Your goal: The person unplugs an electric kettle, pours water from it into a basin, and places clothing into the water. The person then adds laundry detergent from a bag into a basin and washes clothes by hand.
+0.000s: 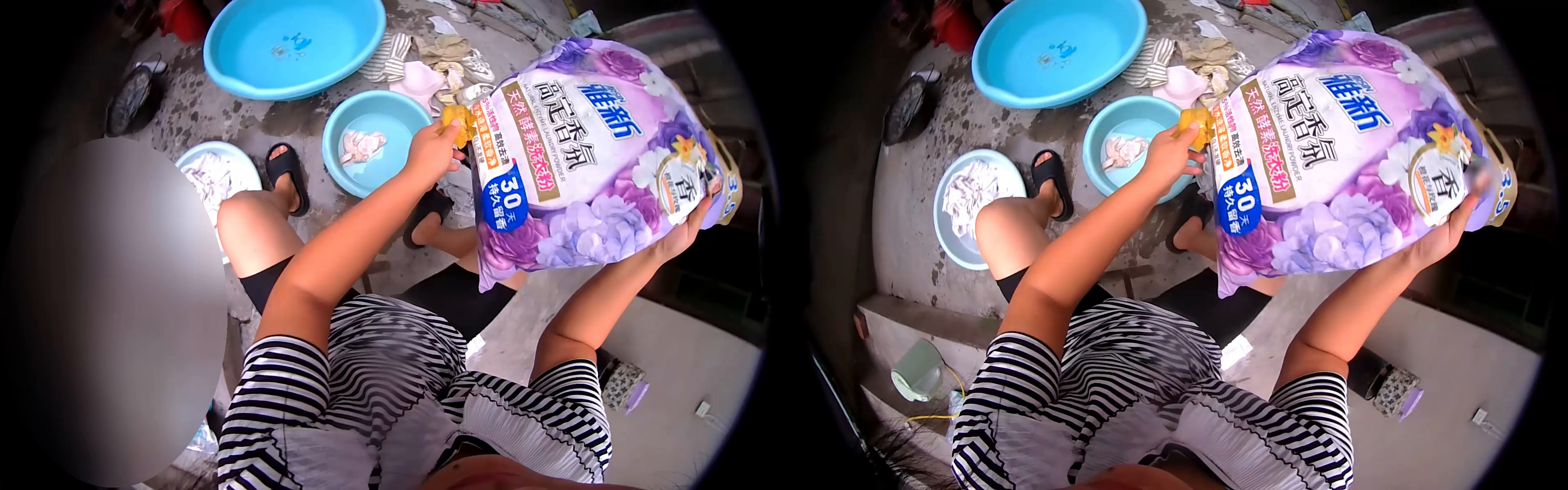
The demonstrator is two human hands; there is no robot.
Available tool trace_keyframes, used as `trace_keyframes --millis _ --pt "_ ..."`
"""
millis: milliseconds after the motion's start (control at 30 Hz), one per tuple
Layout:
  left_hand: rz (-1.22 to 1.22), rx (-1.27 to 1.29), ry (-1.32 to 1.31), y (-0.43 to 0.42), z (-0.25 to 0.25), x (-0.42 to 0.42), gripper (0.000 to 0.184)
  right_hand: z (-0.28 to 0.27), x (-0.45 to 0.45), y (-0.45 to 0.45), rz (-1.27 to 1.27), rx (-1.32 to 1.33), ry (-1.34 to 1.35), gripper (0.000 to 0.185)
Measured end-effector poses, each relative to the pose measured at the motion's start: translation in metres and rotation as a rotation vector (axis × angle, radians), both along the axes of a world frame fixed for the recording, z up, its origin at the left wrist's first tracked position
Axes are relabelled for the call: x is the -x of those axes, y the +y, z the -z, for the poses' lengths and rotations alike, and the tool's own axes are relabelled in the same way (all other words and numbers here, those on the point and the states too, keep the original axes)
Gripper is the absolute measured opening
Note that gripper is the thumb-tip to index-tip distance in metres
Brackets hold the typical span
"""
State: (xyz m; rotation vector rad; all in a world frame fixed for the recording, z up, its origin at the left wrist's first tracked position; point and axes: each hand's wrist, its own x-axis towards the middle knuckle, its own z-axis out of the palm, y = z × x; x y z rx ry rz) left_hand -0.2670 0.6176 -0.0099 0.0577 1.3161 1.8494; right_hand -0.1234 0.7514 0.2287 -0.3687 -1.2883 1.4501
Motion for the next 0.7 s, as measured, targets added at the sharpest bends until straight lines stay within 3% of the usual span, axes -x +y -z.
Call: trace_keyframes --millis 33,133,167,233,333,367,433,500,600,700 --pt "0.035 0.061 0.079 -0.009 -0.006 0.002 0.033 0.002 -0.003 0.008 -0.053 0.006 -0.012 0.047" --pt "-0.003 0.390 0.898 -0.019 0.002 0.009 0.032 0.011 -0.026 0.046 -0.858 0.213 0.231 0.045" --pt "0.013 0.352 0.819 -0.021 0.002 0.009 0.031 0.002 -0.003 0.013 -0.062 0.042 -0.030 0.043" --pt "0.040 0.268 0.666 -0.021 0.002 0.009 0.030 0.006 0.008 0.004 -0.088 0.038 -0.031 0.041" --pt "-0.001 -0.002 -0.034 -0.023 -0.020 0.005 0.029 0.003 0.006 0.005 -0.110 0.038 -0.022 0.038" --pt "0.029 -0.037 -0.044 -0.023 -0.020 0.006 0.030 0.001 0.001 0.004 -0.115 0.038 -0.018 0.037" --pt "0.052 -0.090 -0.144 -0.025 -0.019 0.013 0.030 0.009 -0.007 0.008 -0.622 0.133 0.161 0.039" --pt "0.090 -0.149 -0.219 -0.027 -0.021 0.017 0.033 0.012 -0.014 0.013 -0.881 0.232 0.241 0.041" --pt "0.225 -0.133 -0.321 -0.031 -0.025 0.035 0.033 0.020 -0.023 0.025 -0.909 0.365 0.217 0.046" --pt "0.263 -0.082 -0.245 -0.030 -0.029 0.043 0.036 0.025 -0.026 0.047 -1.001 0.422 0.179 0.048"
